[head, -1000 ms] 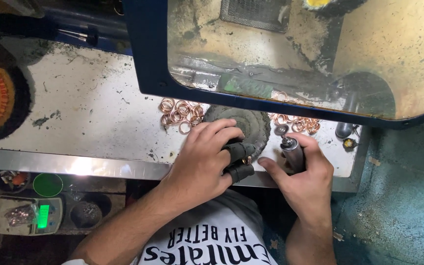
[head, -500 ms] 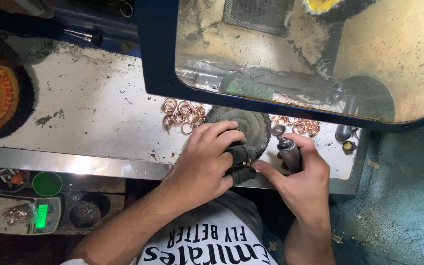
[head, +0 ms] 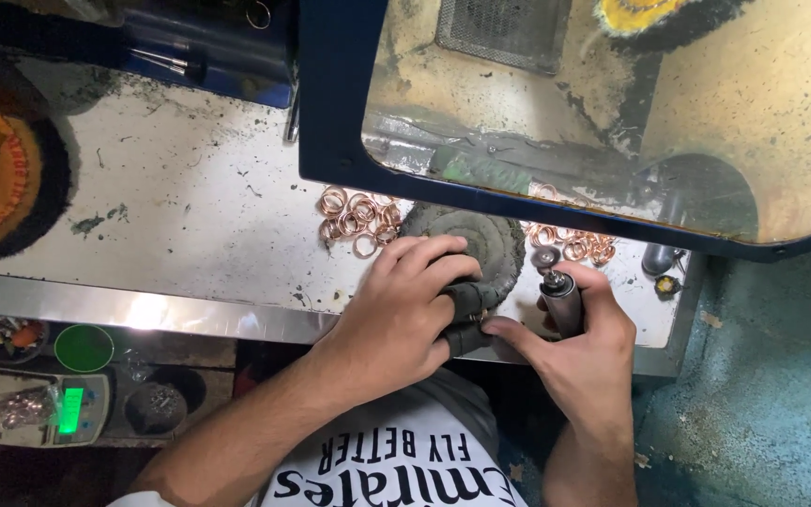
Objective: Polishing or grinding a jewelry piece using a handheld rotary tool while holding the piece in a specialized fixture.
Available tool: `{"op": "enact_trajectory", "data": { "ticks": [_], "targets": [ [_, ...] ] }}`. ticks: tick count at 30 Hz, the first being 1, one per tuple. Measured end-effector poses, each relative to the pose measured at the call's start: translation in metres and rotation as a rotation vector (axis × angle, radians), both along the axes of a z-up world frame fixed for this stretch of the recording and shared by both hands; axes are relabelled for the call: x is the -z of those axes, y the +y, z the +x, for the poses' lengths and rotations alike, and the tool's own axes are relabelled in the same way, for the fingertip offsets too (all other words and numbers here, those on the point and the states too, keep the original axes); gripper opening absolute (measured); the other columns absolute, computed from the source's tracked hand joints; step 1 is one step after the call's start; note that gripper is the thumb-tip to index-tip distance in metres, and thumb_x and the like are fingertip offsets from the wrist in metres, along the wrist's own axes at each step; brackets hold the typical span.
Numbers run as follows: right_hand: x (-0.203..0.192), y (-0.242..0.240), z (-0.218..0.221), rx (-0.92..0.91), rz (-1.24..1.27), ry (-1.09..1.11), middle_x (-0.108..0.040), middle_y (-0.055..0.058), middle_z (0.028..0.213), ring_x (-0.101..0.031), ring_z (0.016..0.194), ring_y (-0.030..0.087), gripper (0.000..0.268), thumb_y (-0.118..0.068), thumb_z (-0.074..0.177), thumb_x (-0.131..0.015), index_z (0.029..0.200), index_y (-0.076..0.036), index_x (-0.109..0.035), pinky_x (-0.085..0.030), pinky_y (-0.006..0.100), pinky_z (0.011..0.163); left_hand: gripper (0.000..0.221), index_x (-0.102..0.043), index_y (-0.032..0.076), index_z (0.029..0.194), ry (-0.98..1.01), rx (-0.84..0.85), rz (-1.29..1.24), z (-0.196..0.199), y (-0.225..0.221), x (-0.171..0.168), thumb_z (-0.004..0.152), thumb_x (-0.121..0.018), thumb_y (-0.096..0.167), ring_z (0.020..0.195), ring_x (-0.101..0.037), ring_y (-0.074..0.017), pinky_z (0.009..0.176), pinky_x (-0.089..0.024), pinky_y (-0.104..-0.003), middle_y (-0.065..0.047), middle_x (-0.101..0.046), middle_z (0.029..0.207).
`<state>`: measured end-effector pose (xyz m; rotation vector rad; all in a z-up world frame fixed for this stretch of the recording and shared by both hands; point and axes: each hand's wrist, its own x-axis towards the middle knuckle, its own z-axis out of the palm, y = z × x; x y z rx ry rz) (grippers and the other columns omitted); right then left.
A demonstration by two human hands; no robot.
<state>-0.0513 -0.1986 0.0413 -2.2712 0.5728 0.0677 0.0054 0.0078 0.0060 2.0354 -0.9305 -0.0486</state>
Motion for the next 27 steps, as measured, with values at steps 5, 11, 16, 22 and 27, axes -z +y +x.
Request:
{"op": "enact_trajectory", "data": {
  "ticks": [5, 11, 16, 22, 27],
  "targets": [
    [0.006, -0.003, -0.001, -0.048, -0.075, -0.029, -0.070, 0.002, 0.090, -0.072, 0.086, 0.012, 0.074, -0.028, 0.059, -0.099, 0.121, -0.017, -0.061, -0.056, 0.025, 0.079, 0.010, -0.068, -0.001, 0.067, -0.007, -0.013, -0.048, 0.000, -0.001, 0.003, 0.059, -0.075, -0.003, 0.130, -0.054, -0.0349, 0.105, -0.040, -0.055, -0.007, -0.063, 0.126],
    [0.009, -0.003, -0.004, -0.038, -0.034, -0.071, -0.070, 0.001, 0.094, -0.075, 0.086, 0.011, 0.076, -0.025, 0.056, -0.100, 0.119, -0.015, -0.059, -0.058, 0.024, 0.080, 0.013, -0.071, -0.002, 0.077, 0.055, -0.005, -0.030, 0.002, -0.001, -0.001, 0.068, -0.074, 0.005, 0.132, -0.053, -0.0345, 0.111, -0.037, -0.054, -0.010, -0.061, 0.129],
    [0.006, -0.004, -0.004, -0.079, -0.104, -0.056, -0.068, 0.000, 0.094, -0.074, 0.085, 0.010, 0.077, -0.031, 0.055, -0.101, 0.118, -0.015, -0.059, -0.055, 0.023, 0.080, 0.007, -0.072, -0.001, 0.074, 0.049, -0.016, -0.016, 0.000, -0.003, 0.000, 0.068, -0.073, 0.001, 0.132, -0.053, -0.0330, 0.112, -0.038, -0.054, -0.007, -0.063, 0.126],
    [0.003, 0.000, -0.001, -0.068, -0.158, -0.017, -0.073, 0.002, 0.096, -0.067, 0.083, 0.010, 0.072, -0.028, 0.059, -0.100, 0.119, -0.017, -0.061, -0.054, 0.027, 0.081, 0.013, -0.070, 0.000, 0.070, -0.002, -0.026, -0.056, 0.001, -0.002, 0.002, 0.061, -0.077, -0.003, 0.129, -0.055, -0.0350, 0.106, -0.041, -0.056, -0.007, -0.065, 0.124],
    [0.009, -0.003, -0.006, -0.028, -0.024, -0.033, -0.066, 0.000, 0.078, -0.080, 0.087, 0.012, 0.079, -0.025, 0.054, -0.101, 0.119, -0.018, -0.057, -0.059, 0.023, 0.076, 0.018, -0.068, -0.003, 0.068, 0.075, 0.013, -0.059, 0.003, 0.001, -0.002, 0.074, -0.077, 0.011, 0.133, -0.053, -0.0370, 0.111, -0.037, -0.056, -0.014, -0.063, 0.129]
  ]
}}
